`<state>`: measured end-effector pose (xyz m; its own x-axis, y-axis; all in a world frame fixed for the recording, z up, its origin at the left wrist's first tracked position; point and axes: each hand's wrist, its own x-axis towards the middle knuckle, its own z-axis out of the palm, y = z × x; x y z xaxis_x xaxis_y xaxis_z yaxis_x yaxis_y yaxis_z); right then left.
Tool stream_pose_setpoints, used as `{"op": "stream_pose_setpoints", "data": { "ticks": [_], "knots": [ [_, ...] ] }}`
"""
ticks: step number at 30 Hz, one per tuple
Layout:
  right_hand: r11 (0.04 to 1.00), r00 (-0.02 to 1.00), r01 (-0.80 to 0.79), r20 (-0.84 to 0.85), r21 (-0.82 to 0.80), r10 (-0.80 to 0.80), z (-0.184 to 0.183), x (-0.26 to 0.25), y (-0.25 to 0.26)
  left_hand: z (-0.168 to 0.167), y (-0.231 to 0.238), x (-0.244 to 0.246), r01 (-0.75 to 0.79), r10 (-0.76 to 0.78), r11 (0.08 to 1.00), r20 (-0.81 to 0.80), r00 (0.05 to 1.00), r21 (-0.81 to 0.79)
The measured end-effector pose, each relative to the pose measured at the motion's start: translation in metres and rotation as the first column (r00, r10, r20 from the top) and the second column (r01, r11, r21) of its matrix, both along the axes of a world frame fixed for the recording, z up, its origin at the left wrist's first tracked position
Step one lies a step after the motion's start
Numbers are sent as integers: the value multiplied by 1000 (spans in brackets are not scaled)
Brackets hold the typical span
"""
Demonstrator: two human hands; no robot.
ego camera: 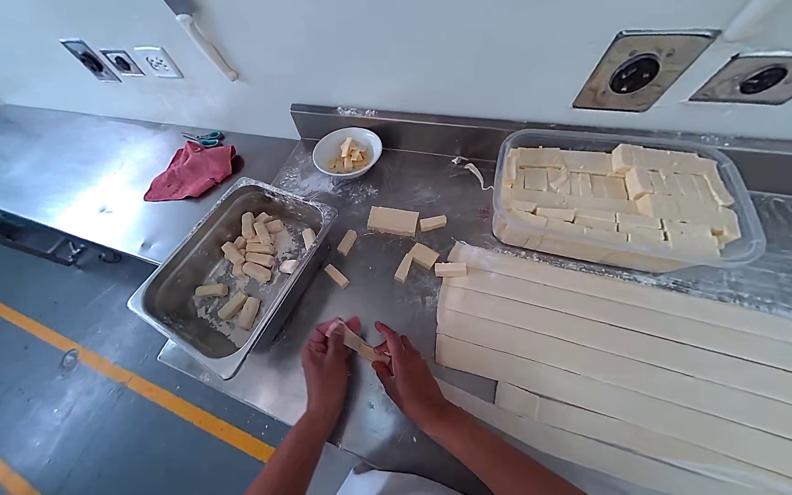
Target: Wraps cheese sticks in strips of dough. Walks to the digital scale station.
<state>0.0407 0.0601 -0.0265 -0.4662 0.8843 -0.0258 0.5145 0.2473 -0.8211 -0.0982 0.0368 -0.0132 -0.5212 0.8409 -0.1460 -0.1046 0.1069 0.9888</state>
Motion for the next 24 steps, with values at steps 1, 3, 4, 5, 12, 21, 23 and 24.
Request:
{"op": "stream_pose_setpoints", "data": {
  "ticks": [1, 3, 4, 5, 12, 21, 23, 24],
  "knots": [
    [1000, 1000, 17, -6, 0, -17, -3, 1, 0, -11, -10, 7, 145, -134, 988, -159, 978, 60],
    [999, 999, 40, -3, -8, -40, -8, 8, 1, -34, -24, 20, 375, -305, 925, -476, 825, 56],
    [999, 999, 47, 12, -4, -47, -9, 15, 2, -43, -26, 25, 412, -312, 911, -609, 729, 26],
    [999, 998, 53, 25, 8, -54, -10, 23, 3, -48, -26, 28, 420, -302, 907, -704, 642, -5],
    [941, 978, -194, -127, -276, 164, 9, 32, 28, -36, -16, 16, 352, -142, 933, -821, 553, 76],
    [781, 938, -277, 18, -559, 345, 33, 61, 62, -31, -3, -33, 259, -152, 964, -920, 360, -58],
    [764, 930, -275, 42, -583, 366, 44, 90, 46, -27, -12, -30, 299, -257, 940, -916, 309, -163],
    [751, 922, -293, 34, -592, 386, 48, 100, 33, -23, -18, -27, 320, -291, 927, -915, 279, -198]
  ]
}}
